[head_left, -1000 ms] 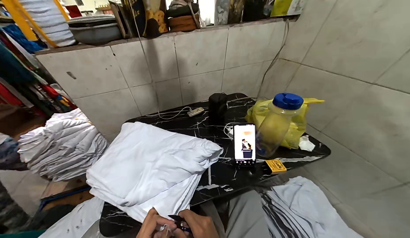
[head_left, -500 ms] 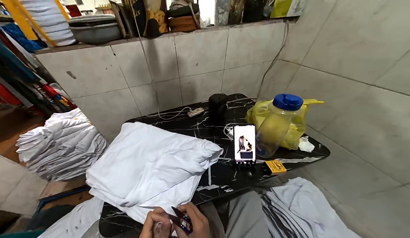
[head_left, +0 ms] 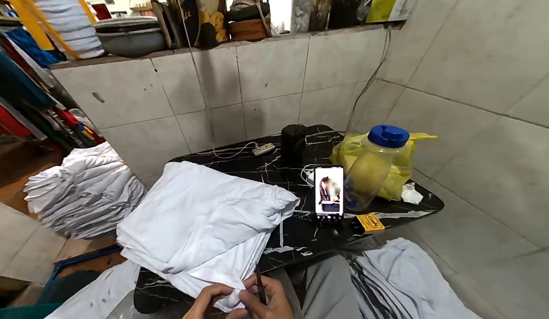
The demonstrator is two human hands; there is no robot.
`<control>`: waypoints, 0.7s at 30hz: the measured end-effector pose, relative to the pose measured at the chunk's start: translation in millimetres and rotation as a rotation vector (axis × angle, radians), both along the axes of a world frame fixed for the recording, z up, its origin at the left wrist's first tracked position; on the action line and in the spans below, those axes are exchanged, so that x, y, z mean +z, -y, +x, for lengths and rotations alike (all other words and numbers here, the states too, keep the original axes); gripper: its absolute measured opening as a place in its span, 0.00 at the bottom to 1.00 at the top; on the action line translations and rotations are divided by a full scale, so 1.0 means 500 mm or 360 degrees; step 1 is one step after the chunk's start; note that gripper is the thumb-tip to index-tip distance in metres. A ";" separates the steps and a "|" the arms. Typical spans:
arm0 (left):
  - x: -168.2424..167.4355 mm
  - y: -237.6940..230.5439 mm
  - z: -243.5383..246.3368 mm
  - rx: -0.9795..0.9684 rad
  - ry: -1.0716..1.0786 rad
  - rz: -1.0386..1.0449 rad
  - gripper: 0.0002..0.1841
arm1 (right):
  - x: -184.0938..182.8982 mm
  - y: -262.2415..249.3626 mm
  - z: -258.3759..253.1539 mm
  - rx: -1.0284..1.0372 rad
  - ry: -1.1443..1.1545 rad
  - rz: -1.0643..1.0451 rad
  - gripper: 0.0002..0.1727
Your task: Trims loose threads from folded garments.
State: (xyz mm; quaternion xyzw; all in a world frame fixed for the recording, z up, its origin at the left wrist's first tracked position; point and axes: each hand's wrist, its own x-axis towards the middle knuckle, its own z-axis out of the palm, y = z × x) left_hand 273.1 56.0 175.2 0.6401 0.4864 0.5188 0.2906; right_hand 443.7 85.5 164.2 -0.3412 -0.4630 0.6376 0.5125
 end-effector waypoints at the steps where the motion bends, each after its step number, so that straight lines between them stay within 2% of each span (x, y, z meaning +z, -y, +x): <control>1: -0.002 -0.001 0.005 0.0040 -0.0040 0.0014 0.21 | -0.001 0.001 0.003 0.0032 -0.0038 -0.0079 0.04; 4: -0.014 -0.006 0.013 0.0097 -0.0122 0.0164 0.14 | -0.005 0.005 0.013 0.0102 -0.0116 -0.0232 0.04; 8: -0.033 -0.009 0.024 0.0143 -0.0068 0.0348 0.03 | -0.005 0.008 0.018 0.0091 -0.0127 -0.0228 0.04; 11: -0.038 -0.007 0.027 0.0220 -0.0097 0.0419 0.02 | -0.002 0.008 0.015 0.0019 -0.0034 -0.0082 0.04; 15: -0.018 -0.001 0.033 0.0292 -0.0285 0.0318 0.05 | 0.002 0.013 0.011 -0.0075 0.0155 0.0128 0.03; 21: -0.003 0.004 0.046 0.0246 -0.0277 0.0262 0.07 | 0.011 0.019 0.010 -0.0157 0.0491 0.0301 0.09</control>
